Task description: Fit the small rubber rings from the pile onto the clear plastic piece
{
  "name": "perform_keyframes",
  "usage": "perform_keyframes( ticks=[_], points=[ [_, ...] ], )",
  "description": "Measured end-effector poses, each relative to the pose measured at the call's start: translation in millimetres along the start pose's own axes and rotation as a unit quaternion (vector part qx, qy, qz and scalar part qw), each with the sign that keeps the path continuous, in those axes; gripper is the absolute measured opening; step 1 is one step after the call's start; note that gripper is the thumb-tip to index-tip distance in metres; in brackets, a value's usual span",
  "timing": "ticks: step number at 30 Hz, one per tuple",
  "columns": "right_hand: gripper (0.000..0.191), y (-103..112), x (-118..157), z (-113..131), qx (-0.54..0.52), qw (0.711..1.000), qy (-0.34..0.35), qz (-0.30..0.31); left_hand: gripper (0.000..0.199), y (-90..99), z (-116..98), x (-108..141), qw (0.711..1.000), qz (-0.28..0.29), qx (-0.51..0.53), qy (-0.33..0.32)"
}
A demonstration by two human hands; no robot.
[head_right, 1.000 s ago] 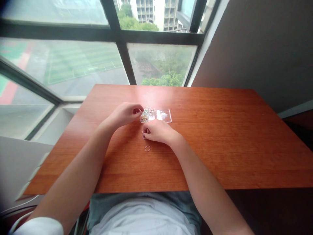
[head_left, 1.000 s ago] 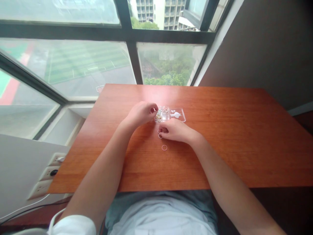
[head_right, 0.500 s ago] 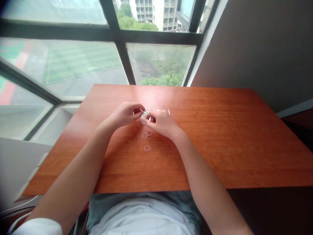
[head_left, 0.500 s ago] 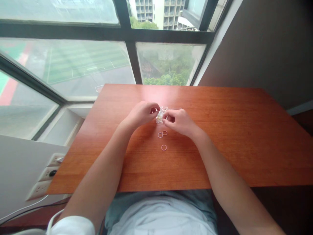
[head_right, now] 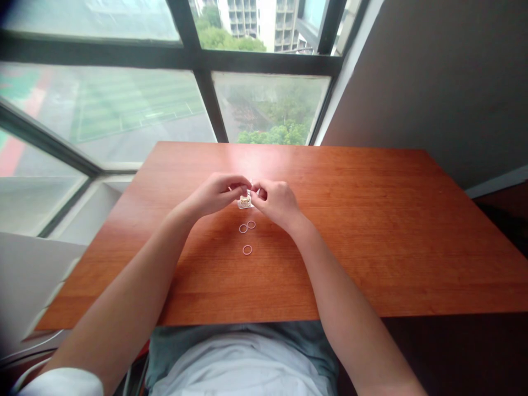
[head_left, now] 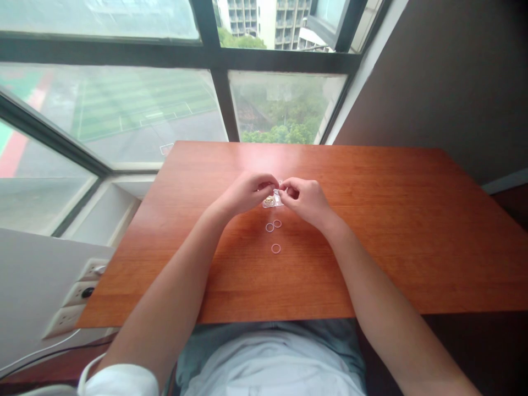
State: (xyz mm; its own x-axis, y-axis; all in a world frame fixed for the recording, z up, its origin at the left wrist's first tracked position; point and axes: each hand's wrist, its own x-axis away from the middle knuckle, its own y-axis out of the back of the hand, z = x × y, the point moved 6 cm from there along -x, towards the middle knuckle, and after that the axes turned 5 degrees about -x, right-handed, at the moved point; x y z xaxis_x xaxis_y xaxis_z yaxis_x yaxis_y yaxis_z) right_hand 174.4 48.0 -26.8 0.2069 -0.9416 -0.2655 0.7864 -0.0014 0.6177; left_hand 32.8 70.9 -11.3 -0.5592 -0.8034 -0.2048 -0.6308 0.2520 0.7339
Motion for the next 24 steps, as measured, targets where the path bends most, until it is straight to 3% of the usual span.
perform_keyframes(
  ticks=[5,24],
  points=[
    [0.014,-0.4,-0.6,-1.3,-0.001,1.000,-0.006,-0.007,0.022,-2.4,-1.3,-0.1,1.000,0.021,0.016,0.006],
    [0.014,-0.8,-0.9,-7.4,0.005,0.999,-0.006,-0.035,0.015,-7.0,0.1,0.4,0.999,-0.003,-0.029,-0.018]
  ],
)
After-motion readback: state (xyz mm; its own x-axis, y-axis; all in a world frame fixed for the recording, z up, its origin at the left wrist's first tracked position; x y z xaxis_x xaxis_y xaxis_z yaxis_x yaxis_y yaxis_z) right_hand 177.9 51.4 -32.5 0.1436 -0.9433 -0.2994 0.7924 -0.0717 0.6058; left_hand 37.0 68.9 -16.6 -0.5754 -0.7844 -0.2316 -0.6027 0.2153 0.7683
